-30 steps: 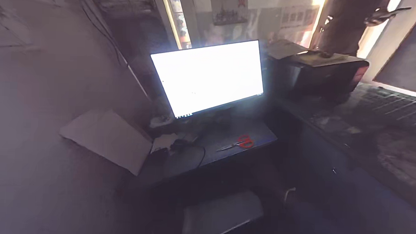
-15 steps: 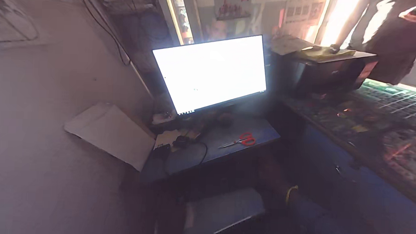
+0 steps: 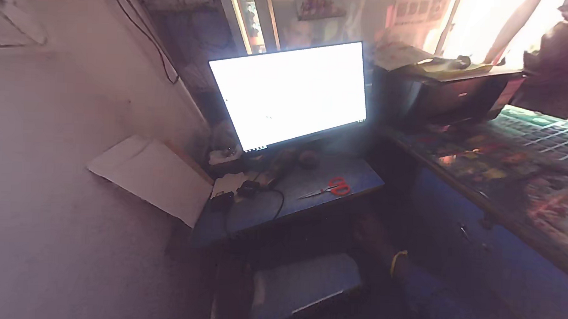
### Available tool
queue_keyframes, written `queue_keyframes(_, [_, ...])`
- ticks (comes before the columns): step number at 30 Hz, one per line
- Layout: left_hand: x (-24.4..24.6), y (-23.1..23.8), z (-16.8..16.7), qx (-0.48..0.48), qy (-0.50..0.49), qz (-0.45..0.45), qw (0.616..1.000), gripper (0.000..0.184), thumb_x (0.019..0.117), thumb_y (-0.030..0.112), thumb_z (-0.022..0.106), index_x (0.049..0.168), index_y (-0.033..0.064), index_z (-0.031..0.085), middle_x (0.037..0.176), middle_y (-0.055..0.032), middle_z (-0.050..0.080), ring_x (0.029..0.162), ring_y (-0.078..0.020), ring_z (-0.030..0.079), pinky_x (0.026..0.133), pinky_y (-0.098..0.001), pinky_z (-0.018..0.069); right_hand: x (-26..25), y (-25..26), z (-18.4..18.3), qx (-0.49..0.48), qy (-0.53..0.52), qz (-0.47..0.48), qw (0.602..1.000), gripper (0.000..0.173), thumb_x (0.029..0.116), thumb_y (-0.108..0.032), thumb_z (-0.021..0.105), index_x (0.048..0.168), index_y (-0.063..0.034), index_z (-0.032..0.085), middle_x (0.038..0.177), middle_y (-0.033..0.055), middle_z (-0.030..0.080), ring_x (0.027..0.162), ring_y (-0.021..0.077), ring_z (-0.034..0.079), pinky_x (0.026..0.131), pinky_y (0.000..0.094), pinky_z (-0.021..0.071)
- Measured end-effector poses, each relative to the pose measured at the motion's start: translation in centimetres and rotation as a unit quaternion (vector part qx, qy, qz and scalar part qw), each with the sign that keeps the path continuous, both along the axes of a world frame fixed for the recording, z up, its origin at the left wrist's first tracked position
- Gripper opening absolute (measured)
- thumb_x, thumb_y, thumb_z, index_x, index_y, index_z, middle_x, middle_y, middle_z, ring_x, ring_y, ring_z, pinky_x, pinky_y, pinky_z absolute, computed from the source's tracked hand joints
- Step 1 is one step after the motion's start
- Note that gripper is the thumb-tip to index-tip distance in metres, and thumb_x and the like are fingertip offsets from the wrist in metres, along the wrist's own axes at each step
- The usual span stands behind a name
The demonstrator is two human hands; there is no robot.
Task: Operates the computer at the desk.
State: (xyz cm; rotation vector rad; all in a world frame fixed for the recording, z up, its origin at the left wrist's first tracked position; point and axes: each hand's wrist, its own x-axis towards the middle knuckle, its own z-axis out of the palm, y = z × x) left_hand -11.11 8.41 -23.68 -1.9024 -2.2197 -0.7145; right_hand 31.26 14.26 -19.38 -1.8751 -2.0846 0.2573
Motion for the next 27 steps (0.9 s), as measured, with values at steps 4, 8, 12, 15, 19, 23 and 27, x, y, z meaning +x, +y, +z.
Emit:
queue_keyframes(4, [0.8,-1.0,1.7,-0.032,-0.031,0.007,0.999,0.054,0.1072,0.040,0.045,0.138,-0.0017,0.059,0.146,-0.0271,0.053,0.140,-0.0436,0.046,0.116,-0.0577,0.0371,-0.6,0.0,0.5,-0.042,0.018,-0.010,0.999,0.047,0.1011,-0.038,0.054,0.140,-0.0123,0.062,0.150,0.0160,0.054,0.140,0.0328,0.049,0.116,0.0527,0.0411])
queue_keyframes(8, [2.3,-0.6,5.0,-0.150,-0.080,0.070,0.983,0.056,0.1057,0.042,0.049,0.144,0.0010,0.054,0.149,-0.0239,0.052,0.143,-0.0394,0.045,0.117,-0.0562,0.0353,-1.4,-0.6,2.2,-0.079,0.057,-0.014,0.995,0.049,0.1020,-0.039,0.054,0.139,-0.0079,0.061,0.141,0.0173,0.061,0.133,0.0326,0.056,0.113,0.0529,0.0427])
queue_keyframes(12, [2.4,-0.1,5.1,-0.150,-0.061,0.073,0.984,0.058,0.1058,0.041,0.044,0.148,0.0007,0.049,0.154,-0.0230,0.047,0.146,-0.0367,0.041,0.121,-0.0517,0.0324,-0.1,0.1,0.3,-0.044,0.026,0.010,0.999,0.047,0.1012,-0.038,0.056,0.138,-0.0096,0.063,0.149,0.0176,0.053,0.138,0.0334,0.052,0.115,0.0504,0.0426])
queue_keyframes(15, [1.1,0.5,3.0,-0.095,-0.019,0.045,0.994,0.057,0.1062,0.039,0.046,0.143,-0.0031,0.053,0.153,-0.0262,0.046,0.145,-0.0395,0.042,0.120,-0.0533,0.0342,0.2,0.8,-0.1,-0.022,0.008,0.024,0.999,0.047,0.1006,-0.035,0.057,0.141,-0.0125,0.061,0.152,0.0164,0.050,0.140,0.0335,0.049,0.116,0.0502,0.0423])
queue_keyframes(19, [-0.2,1.3,0.8,-0.063,-0.021,0.038,0.997,0.056,0.1052,0.041,0.046,0.138,-0.0027,0.058,0.152,-0.0258,0.047,0.144,-0.0405,0.043,0.118,-0.0545,0.0369,0.4,1.4,-0.9,-0.018,-0.018,0.020,0.999,0.049,0.1011,-0.037,0.055,0.146,-0.0178,0.058,0.157,0.0130,0.046,0.145,0.0313,0.044,0.118,0.0485,0.0392])
queue_keyframes(23, [-0.2,1.2,0.2,-0.049,-0.009,0.034,0.998,0.060,0.1060,0.043,0.040,0.141,-0.0039,0.054,0.154,-0.0266,0.045,0.145,-0.0402,0.042,0.119,-0.0537,0.0343,0.5,1.1,-0.8,-0.020,-0.015,0.023,0.999,0.049,0.1000,-0.037,0.058,0.144,-0.0169,0.059,0.157,0.0138,0.046,0.144,0.0319,0.046,0.117,0.0492,0.0411])
queue_keyframes(27, [-0.4,1.0,-0.3,-0.029,0.000,0.024,0.999,0.063,0.1063,0.045,0.035,0.140,-0.0037,0.056,0.153,-0.0252,0.047,0.144,-0.0405,0.044,0.119,-0.0531,0.0345,0.6,0.9,-1.2,-0.009,-0.009,0.027,1.000,0.048,0.1008,-0.038,0.056,0.144,-0.0181,0.060,0.156,0.0122,0.048,0.142,0.0300,0.048,0.116,0.0478,0.0424])
